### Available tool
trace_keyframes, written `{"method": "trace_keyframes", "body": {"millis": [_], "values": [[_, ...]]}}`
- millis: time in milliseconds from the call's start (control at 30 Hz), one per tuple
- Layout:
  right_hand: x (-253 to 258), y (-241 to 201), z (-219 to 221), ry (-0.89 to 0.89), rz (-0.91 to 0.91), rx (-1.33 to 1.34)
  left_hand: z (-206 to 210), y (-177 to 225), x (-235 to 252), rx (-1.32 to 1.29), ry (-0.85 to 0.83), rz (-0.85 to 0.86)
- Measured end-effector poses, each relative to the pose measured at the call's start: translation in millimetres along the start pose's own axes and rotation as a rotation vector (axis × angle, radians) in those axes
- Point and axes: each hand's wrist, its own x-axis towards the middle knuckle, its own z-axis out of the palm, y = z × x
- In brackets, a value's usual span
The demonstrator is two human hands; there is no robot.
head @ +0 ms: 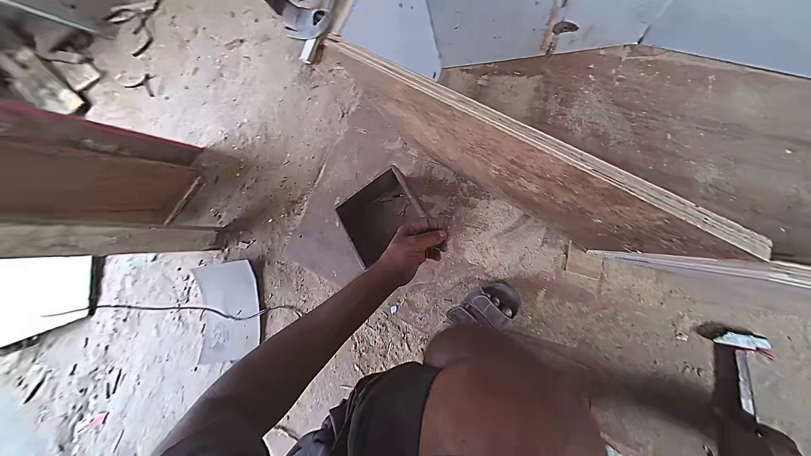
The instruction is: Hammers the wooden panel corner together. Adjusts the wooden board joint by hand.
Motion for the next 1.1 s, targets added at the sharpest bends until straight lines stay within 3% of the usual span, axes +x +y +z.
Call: {"method": "trace_keyframes", "body": {"millis": [167, 267, 433, 567, 733, 867, 933, 1100], "values": [[4, -2, -14, -0.043, 0.064, -0.023, 70, -47, 25, 0.256, -0.334, -0.187], [0, -13, -22, -0.097, 0.064, -0.056, 126, -75, 43, 0.384, -0.448, -0.266], [-11, -17, -30, -0.081, 0.071, -0.002, 218, -110, 65, 0.304, -0.419, -0.409], [-40, -23, -26, -0.047, 0.022, 0.092, 260, -130, 74, 0.155, -0.323, -0.482], [-73, -45, 1, -0.024, 0.122, 0.456, 288, -154, 88, 0.024, -0.197, -0.451], [-122, -79, 34, -0.034, 0.196, 1.268, 297, -173, 99, -0.049, -0.146, -0.359], [-152, -96, 39, -0.056, 0.186, 1.538, 299, -178, 99, -0.059, -0.154, -0.327], [-194, -117, 33, -0.153, -0.062, 1.52, 298, -181, 96, 0.001, -0.18, -0.272]]}}
